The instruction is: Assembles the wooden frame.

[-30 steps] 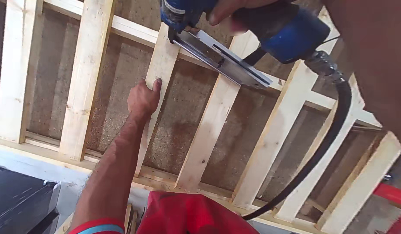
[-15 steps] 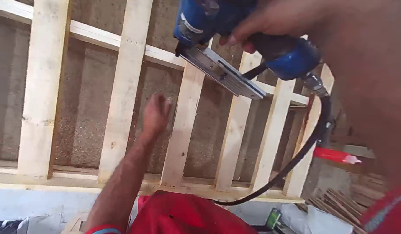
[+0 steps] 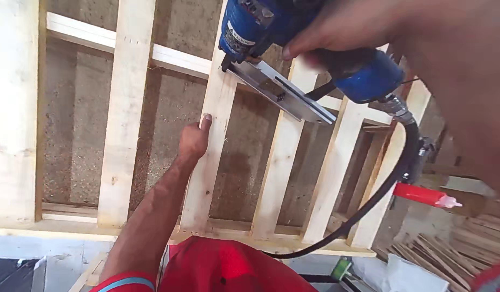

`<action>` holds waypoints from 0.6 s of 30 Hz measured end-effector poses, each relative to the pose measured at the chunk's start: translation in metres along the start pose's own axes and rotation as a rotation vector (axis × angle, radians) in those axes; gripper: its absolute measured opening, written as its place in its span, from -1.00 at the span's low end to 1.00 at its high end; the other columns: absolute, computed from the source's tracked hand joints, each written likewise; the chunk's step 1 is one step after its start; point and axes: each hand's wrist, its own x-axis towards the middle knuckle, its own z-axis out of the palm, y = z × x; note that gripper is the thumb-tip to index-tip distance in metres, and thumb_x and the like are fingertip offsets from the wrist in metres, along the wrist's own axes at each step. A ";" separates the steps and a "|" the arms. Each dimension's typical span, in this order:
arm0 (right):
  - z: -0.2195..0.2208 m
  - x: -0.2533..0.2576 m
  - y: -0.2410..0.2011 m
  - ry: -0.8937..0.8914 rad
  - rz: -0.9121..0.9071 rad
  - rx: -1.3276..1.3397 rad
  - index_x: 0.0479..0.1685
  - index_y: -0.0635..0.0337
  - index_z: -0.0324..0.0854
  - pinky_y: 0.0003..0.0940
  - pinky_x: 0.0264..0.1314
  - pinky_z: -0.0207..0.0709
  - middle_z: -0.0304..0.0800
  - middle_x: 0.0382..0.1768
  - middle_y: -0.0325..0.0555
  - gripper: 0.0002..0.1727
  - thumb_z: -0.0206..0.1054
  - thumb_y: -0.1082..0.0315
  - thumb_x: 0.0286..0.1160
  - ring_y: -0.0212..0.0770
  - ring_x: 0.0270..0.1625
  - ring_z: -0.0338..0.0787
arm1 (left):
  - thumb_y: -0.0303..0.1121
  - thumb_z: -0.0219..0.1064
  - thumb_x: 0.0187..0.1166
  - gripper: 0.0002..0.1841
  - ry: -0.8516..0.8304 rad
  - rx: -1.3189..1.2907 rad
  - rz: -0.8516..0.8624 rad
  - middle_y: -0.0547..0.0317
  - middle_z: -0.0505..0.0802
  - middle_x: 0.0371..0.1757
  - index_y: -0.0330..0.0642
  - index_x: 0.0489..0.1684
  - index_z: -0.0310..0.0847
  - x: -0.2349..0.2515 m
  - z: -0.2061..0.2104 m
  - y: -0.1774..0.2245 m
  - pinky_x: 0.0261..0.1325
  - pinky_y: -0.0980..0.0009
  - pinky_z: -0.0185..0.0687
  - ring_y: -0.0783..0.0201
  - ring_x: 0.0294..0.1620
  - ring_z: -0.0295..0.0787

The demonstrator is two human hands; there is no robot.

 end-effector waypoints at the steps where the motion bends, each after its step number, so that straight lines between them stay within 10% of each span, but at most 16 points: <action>1: -0.001 0.001 0.005 -0.005 -0.009 0.002 0.09 0.04 0.66 -0.43 -0.61 0.68 0.78 -0.44 -0.13 -0.67 0.52 0.25 0.35 -0.33 -0.63 0.71 | 0.58 -0.29 0.57 -0.08 0.010 0.000 -0.005 -0.04 0.84 -0.36 -0.07 -0.32 0.77 0.000 0.001 0.000 -0.14 -0.25 0.71 -0.05 -0.23 0.85; 14: 0.004 -0.009 0.036 -0.023 -0.022 0.032 -0.10 0.06 0.72 -0.52 -0.63 0.55 0.70 -0.57 -0.21 -0.83 0.46 0.24 0.43 -0.39 -0.67 0.63 | 0.58 -0.32 0.57 -0.07 0.062 0.063 -0.015 -0.07 0.81 -0.42 -0.09 -0.38 0.71 -0.006 0.003 0.003 -0.24 -0.24 0.67 -0.09 -0.30 0.82; 18: 0.004 -0.035 0.041 0.042 0.049 0.039 -0.03 0.07 0.70 -0.50 -0.59 0.61 0.71 -0.53 -0.21 -0.78 0.47 0.22 0.45 -0.39 -0.64 0.65 | 0.23 0.04 0.72 -0.43 0.386 0.301 0.246 0.05 0.85 0.15 -0.02 0.26 0.69 -0.025 0.011 0.003 0.19 -0.13 0.71 0.02 0.18 0.81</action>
